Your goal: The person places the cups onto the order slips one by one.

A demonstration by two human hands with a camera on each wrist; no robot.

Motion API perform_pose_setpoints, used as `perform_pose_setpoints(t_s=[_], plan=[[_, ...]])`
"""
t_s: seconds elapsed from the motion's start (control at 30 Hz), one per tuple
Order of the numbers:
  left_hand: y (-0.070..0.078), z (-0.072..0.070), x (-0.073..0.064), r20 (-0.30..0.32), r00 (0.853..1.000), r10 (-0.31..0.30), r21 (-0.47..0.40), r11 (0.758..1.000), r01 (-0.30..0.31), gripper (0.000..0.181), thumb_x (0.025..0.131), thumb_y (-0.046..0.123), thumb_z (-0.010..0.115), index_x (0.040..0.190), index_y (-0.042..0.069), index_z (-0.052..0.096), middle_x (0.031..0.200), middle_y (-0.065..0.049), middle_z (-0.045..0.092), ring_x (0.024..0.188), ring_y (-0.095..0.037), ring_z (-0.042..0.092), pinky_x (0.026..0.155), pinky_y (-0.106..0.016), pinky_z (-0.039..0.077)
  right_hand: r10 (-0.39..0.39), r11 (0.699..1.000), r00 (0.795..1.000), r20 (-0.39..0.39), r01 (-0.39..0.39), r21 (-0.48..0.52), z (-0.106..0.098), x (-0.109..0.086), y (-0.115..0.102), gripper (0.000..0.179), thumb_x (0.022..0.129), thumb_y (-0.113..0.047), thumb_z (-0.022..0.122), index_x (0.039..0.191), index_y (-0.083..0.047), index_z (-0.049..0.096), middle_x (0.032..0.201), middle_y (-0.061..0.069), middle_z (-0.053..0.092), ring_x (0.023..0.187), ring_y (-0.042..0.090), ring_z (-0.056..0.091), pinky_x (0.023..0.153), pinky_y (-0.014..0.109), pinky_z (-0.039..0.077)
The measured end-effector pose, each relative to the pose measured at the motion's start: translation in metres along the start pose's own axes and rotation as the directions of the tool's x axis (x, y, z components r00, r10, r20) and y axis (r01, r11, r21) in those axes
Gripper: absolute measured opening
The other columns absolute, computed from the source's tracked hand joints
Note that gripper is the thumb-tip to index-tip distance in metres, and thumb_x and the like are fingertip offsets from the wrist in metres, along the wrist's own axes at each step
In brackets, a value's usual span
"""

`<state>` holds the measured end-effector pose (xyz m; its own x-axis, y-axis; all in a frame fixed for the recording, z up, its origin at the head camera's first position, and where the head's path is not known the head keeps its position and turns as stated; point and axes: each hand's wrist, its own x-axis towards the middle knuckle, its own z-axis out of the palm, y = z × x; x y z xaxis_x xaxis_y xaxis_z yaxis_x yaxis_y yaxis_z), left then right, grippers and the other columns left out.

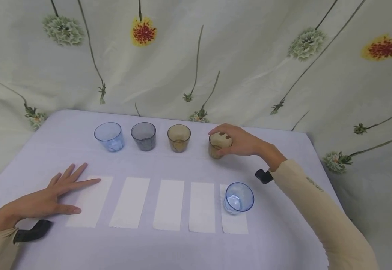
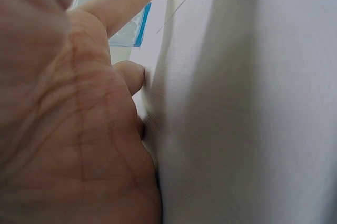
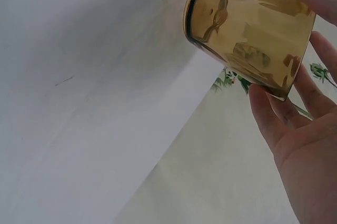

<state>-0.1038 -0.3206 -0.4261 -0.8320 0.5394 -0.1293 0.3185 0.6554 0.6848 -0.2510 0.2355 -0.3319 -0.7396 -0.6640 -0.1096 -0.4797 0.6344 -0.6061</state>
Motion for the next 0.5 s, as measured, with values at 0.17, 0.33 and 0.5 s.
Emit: perform_pose_setpoints(t_s=[0.17,0.33,0.5], plan=[[-0.001,0.000,0.000,-0.003,1.000,-0.008,0.015,1.000,0.008,0.075,0.085,0.037,0.077,0.152,0.030,0.044,0.168,-0.018,-0.010,0.149,-0.042,-0.028,0.112,-0.054,-0.031,-0.028,1.000,1.000,0.014,0.028,0.012,0.001,-0.002,-0.004,0.062,0.087,-0.016,0.079,0.143,-0.018,0.051,0.147,0.004,0.047,0.133,0.029,0.045,0.103,0.054,0.044],[-0.003,0.001,-0.003,-0.014,1.000,0.009,0.028,1.000,-0.009,0.074,0.087,0.034,0.076,0.152,0.029,0.043,0.168,-0.018,-0.009,0.149,-0.040,-0.028,0.113,-0.050,-0.032,-0.056,0.998,0.998,0.027,0.056,0.000,0.003,-0.001,-0.008,0.062,0.087,-0.019,0.079,0.142,-0.022,0.051,0.147,0.001,0.048,0.136,0.026,0.044,0.106,0.052,0.042],[-0.002,0.001,-0.001,-0.010,1.000,0.019,0.014,1.000,-0.019,0.073,0.087,0.033,0.076,0.152,0.029,0.043,0.168,-0.018,-0.009,0.149,-0.040,-0.028,0.112,-0.052,-0.031,-0.055,0.998,0.998,0.041,0.055,-0.001,0.004,-0.006,-0.013,0.062,0.086,-0.018,0.080,0.141,-0.022,0.052,0.147,0.000,0.049,0.139,0.027,0.043,0.111,0.053,0.039]])
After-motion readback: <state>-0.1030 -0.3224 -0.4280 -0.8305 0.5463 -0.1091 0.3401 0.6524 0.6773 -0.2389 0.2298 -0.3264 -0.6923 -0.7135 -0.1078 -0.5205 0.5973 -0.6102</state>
